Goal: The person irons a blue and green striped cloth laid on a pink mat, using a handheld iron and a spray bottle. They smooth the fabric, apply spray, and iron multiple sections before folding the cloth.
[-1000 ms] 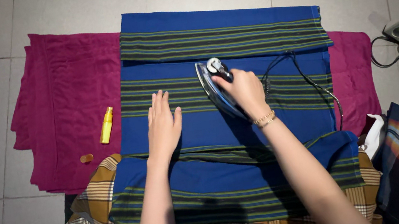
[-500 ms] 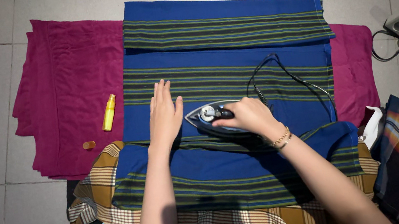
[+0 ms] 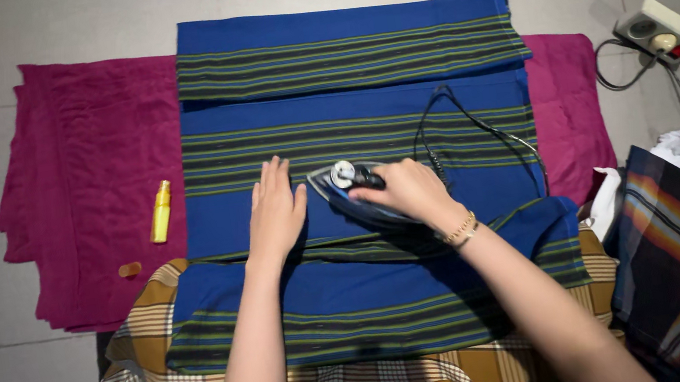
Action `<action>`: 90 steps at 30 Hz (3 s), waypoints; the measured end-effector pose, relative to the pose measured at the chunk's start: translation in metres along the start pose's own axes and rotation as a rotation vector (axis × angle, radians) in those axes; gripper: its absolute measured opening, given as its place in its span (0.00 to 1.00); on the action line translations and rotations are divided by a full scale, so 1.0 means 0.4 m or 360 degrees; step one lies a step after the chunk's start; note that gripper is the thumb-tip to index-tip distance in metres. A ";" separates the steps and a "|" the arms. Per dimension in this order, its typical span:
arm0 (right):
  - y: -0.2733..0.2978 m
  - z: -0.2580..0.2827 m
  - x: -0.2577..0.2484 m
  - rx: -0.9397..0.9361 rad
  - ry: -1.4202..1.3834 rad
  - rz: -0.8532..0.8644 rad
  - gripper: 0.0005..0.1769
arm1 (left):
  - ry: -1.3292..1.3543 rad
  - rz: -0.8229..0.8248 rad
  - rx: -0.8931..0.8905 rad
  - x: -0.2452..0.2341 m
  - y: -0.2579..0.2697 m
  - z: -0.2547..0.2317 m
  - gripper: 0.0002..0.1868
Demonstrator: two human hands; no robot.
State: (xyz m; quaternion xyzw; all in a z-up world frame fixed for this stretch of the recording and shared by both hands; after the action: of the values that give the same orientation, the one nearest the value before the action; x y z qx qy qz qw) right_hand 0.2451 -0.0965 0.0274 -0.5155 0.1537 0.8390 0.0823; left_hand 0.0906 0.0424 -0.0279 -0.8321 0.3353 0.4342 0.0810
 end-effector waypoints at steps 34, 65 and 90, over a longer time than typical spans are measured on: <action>0.043 -0.257 -0.150 0.0545 -0.0137 -0.0521 0.32 | -0.0330 -0.0028 0.0056 0.095 0.005 -0.059 0.32; 0.077 -0.157 -0.054 -0.0092 -0.0054 0.0055 0.32 | -0.0514 0.0148 0.0076 0.161 0.002 -0.032 0.33; 0.207 -0.302 -0.139 0.0020 -0.0048 -0.0192 0.34 | -0.0336 0.0134 -0.0019 0.305 0.037 -0.207 0.38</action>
State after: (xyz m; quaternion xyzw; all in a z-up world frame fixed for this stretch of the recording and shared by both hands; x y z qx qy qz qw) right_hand 0.3472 -0.2145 0.0404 -0.5104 0.1265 0.8392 0.1382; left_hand 0.1851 -0.0636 -0.0701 -0.7675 0.3569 0.5244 0.0925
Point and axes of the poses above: each hand's wrist, its own y-axis away from the middle knuckle, its own x-axis out of the palm, z = x × y, the point moved 10 cm from there along -y, towards the middle knuckle, and after that the axes turned 14 degrees about -x, right-handed, at the moved point
